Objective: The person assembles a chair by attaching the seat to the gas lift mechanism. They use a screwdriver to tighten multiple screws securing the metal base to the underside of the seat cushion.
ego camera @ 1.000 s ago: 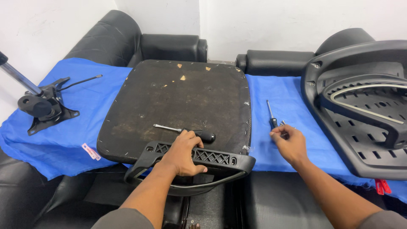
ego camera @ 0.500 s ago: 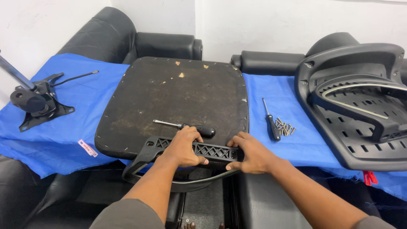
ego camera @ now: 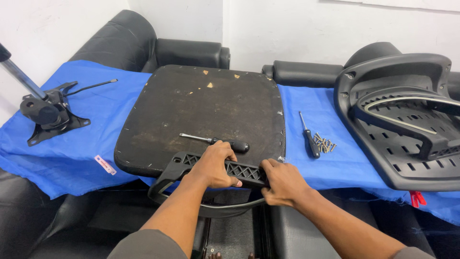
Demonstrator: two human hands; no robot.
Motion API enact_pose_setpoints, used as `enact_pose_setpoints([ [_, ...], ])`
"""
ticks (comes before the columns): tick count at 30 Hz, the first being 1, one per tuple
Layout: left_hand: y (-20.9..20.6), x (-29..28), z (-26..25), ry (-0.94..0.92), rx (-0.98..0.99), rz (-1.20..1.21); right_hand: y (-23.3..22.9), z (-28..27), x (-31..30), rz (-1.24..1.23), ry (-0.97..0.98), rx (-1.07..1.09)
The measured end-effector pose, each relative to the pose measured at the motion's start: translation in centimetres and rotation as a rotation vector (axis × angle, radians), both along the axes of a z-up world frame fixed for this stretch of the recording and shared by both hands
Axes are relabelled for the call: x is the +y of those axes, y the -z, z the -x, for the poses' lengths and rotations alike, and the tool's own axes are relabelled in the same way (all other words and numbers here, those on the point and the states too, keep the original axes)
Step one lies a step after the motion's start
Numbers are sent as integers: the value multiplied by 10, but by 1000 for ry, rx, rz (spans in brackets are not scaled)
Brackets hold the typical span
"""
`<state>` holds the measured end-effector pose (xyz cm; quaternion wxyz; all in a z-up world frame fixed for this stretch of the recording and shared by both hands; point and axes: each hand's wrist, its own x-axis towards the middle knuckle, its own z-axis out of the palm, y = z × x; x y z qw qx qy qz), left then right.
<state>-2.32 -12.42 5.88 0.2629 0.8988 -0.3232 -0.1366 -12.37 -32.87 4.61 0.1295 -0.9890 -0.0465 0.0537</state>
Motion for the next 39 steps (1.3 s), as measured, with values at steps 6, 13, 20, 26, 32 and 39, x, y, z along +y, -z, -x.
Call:
enact_pose_setpoints([
  [6,-5,4,4,34,-122,76,-10,-3,6,39,64,19],
  [13,-14,-20,12,202,-257,285,-19,1,-14,-122,182,110],
  [20,-36,-52,16,281,-457,430,-1,6,-39,-546,318,55],
  [26,-41,-70,21,258,-618,535,16,13,-48,-995,558,18],
  [32,-29,-85,25,220,-612,542,32,30,-57,-1284,774,-22],
  [39,-21,-101,19,257,-619,400,28,39,-91,-1644,885,-45],
])
